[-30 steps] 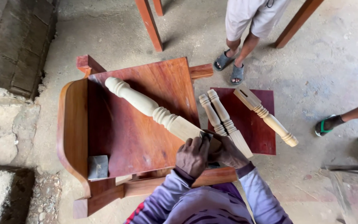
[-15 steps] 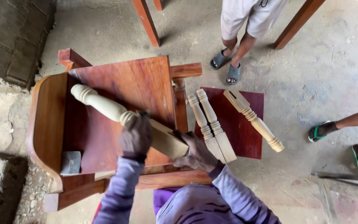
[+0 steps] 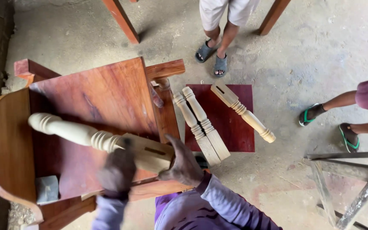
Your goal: Sanding a decorative wooden furniture leg with sandpaper in a workshop.
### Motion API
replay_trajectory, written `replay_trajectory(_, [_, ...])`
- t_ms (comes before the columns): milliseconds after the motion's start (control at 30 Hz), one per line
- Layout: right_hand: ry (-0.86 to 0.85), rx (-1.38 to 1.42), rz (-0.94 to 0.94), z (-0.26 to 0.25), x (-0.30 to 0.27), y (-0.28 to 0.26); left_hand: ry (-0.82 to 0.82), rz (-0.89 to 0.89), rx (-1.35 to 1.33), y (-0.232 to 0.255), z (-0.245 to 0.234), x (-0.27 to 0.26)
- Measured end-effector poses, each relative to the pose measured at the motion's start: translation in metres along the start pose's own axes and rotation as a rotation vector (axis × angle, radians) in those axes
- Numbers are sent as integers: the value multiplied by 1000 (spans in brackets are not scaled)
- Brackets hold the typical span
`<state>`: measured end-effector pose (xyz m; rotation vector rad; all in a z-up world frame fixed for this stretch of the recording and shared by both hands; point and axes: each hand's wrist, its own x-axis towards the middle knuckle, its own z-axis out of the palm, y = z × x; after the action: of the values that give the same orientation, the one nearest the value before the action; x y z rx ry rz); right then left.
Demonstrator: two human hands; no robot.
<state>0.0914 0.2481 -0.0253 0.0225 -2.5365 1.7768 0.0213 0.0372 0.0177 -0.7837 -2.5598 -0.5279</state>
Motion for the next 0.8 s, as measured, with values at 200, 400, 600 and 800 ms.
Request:
replay_trajectory(200, [90, 446, 142, 30, -20, 61, 19, 135, -170, 78, 11, -16])
replay_trajectory(400, [53, 145, 306, -10, -2, -25, 62, -204, 128, -4, 5, -18])
replay_trajectory(600, [152, -145, -110, -3, -16, -6, -22, -65, -158, 56, 15, -49])
replay_trajectory(800, [192, -171, -280, 0, -15, -3, -5, -156, 36, 57, 10, -46])
